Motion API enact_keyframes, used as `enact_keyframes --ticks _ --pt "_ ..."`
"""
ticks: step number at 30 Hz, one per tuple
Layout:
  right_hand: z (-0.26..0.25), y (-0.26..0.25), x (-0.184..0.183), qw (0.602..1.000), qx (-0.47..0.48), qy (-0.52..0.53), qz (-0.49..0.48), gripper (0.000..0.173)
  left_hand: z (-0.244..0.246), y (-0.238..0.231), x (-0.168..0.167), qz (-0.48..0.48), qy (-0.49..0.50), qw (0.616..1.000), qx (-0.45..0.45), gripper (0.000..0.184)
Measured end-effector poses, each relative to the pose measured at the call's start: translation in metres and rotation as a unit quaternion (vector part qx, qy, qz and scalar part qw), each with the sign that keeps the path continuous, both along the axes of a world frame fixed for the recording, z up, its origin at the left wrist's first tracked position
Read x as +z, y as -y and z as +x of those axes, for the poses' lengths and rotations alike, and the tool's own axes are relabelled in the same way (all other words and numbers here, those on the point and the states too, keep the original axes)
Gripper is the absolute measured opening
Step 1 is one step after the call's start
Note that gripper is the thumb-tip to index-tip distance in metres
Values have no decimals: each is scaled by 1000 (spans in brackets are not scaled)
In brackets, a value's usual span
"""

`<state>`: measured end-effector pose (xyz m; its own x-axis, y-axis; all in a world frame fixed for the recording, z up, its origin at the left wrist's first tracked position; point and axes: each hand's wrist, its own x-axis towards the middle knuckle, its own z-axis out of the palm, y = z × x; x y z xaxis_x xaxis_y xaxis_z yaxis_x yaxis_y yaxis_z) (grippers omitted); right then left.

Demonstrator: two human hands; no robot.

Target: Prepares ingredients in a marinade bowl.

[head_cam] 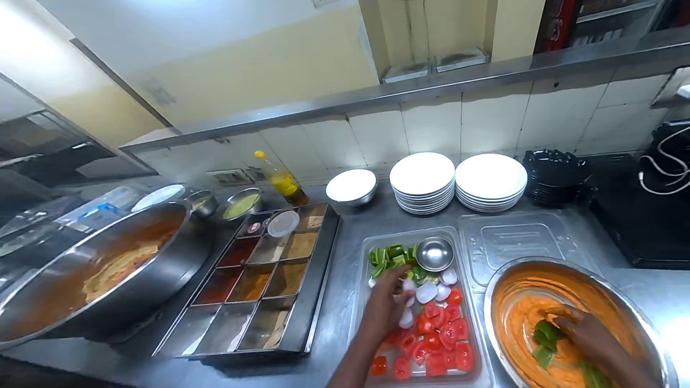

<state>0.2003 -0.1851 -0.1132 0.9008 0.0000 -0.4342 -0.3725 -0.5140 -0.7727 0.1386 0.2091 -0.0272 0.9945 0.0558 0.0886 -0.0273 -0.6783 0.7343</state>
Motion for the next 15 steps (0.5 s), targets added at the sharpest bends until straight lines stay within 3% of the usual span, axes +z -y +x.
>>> enact_keyframes --ticks 4,6,8,10,13,15 --pt "1 1 -1 1000 -1 1 0 25 0 85 12 -119 57 981 -140 46" --pt "0 2 -3 1000 -7 4 12 24 7 101 9 -128 64 979 -147 48" --pt "0 4 -5 1000 -15 7 19 23 15 88 3 -77 41 993 -86 41" --pt "0 5 -6 999 -23 8 25 22 18 53 3 48 -58 997 -21 38" --pt "0 3 -6 1000 -23 4 20 23 16 10 -2 208 -250 945 23 49" --pt "2 1 -4 1000 -17 -10 9 26 13 6 -12 255 -286 923 25 49"
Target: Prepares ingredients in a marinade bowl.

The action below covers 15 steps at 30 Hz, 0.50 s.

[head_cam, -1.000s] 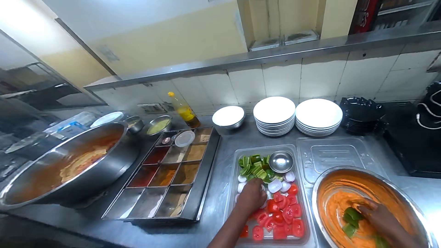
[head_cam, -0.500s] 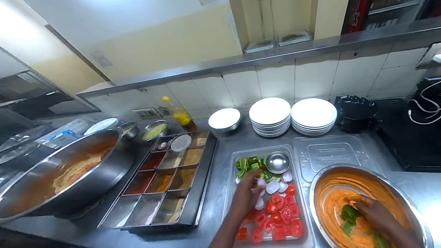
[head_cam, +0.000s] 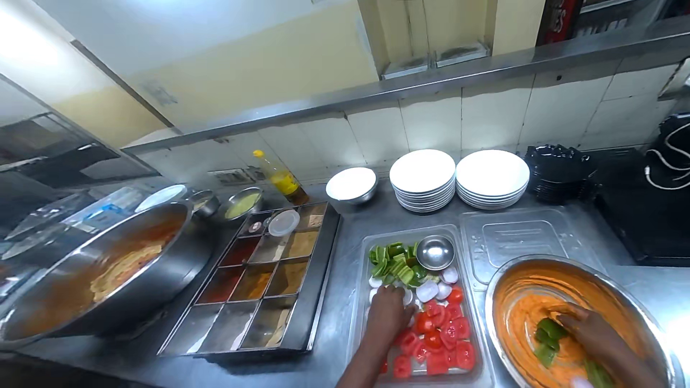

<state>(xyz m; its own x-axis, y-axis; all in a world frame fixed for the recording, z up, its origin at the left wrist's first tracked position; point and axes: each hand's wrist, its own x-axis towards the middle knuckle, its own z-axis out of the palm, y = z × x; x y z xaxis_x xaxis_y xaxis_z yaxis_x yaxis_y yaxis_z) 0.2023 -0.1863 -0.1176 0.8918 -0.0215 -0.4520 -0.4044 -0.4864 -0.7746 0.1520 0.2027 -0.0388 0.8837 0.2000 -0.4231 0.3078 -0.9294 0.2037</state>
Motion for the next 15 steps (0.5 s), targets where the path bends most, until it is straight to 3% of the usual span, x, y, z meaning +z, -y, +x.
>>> enact_keyframes --ticks 3,6,9,12,15 --pt "0 -2 4 1000 6 -8 -2 28 2 5 4 14 6 1000 2 38" --pt "-3 -1 4 1000 -9 3 13 25 0 16 31 -12 51 998 26 37" --pt "-3 0 5 1000 -14 -7 10 27 -1 48 51 -143 120 982 -29 35" --pt "-2 1 4 1000 -11 -3 12 28 2 80 40 -303 126 937 -118 39" --pt "-3 1 5 1000 -20 -3 24 24 6 72 28 -345 148 922 -89 36"
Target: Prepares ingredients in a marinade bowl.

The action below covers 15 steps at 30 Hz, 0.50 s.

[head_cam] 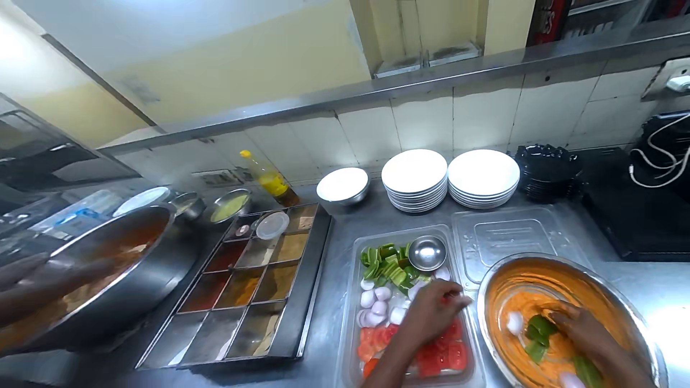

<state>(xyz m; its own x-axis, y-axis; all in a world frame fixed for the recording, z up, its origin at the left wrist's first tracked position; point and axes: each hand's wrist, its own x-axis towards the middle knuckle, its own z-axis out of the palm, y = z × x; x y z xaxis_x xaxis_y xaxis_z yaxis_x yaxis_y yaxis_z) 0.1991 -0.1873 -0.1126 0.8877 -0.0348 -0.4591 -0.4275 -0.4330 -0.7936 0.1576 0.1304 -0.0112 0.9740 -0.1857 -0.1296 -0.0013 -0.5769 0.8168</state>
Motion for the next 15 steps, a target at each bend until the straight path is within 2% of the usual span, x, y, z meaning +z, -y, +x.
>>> enact_keyframes --ticks 3,7,10,12,15 --pt "1 1 1 1000 5 -3 -11 24 11 -32 -12 66 1 993 100 31" --pt "5 -2 3 999 21 -13 -29 24 22 -32 -28 266 -65 962 -14 41" --pt "4 -2 2 1000 17 -13 -23 24 26 -18 -32 343 -77 936 -31 40" --pt "3 -2 2 1000 14 -13 -23 24 26 -22 -33 303 -62 951 1 37" --pt "4 -1 0 1000 17 -8 -19 24 17 -40 -30 96 -31 990 103 31"
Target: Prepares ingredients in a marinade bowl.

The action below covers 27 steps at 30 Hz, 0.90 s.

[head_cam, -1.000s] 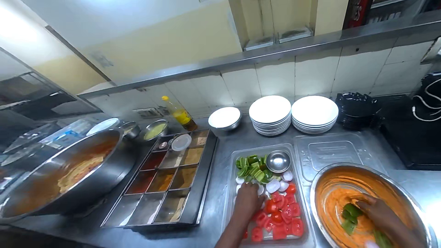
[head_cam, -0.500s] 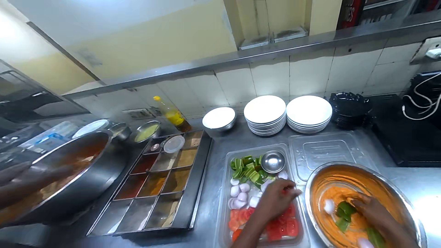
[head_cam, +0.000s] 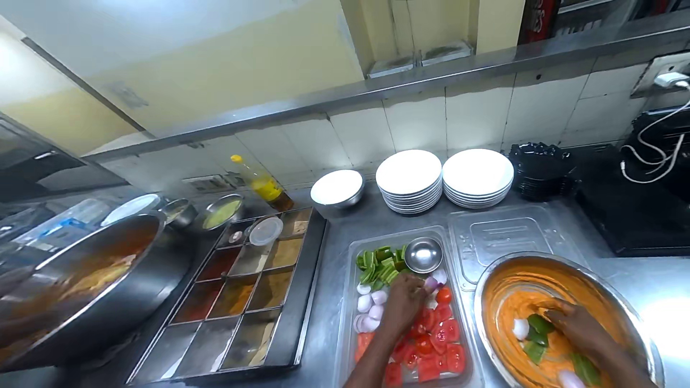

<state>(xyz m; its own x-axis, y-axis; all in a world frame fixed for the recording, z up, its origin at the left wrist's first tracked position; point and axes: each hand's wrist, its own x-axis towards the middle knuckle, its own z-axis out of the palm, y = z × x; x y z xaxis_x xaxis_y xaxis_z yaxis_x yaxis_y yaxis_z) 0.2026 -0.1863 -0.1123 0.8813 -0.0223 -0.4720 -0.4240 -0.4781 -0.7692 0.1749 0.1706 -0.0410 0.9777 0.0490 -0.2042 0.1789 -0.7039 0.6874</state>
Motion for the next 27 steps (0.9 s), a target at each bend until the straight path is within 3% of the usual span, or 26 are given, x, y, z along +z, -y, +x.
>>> enact_keyframes --ticks 4,8,10,12,14,18,21,25,27 --pt "-1 -2 2 1000 9 1 -2 25 -10 -12 17 -189 5 981 50 20" --pt "-2 0 2 1000 8 1 -1 24 -16 39 30 -219 17 974 -56 22" --pt "-3 0 0 1000 3 6 8 24 -22 76 38 -183 -2 972 -151 35" --pt "-3 0 -2 1000 1 10 14 24 -24 93 42 -146 -19 974 -175 46" --pt "-2 1 -3 1000 -5 11 17 24 -26 77 37 -140 -3 984 -109 41" --pt "-2 0 -7 999 -25 10 31 23 -36 -5 20 -108 23 993 53 31" --pt "0 -1 -9 999 -28 3 38 24 -51 -41 13 -31 12 996 87 30" --pt "1 -2 -8 999 -23 7 35 24 -54 -17 5 21 -17 996 -80 35" --pt "0 -3 -8 999 -22 9 36 25 -45 2 3 92 -50 980 -166 43"
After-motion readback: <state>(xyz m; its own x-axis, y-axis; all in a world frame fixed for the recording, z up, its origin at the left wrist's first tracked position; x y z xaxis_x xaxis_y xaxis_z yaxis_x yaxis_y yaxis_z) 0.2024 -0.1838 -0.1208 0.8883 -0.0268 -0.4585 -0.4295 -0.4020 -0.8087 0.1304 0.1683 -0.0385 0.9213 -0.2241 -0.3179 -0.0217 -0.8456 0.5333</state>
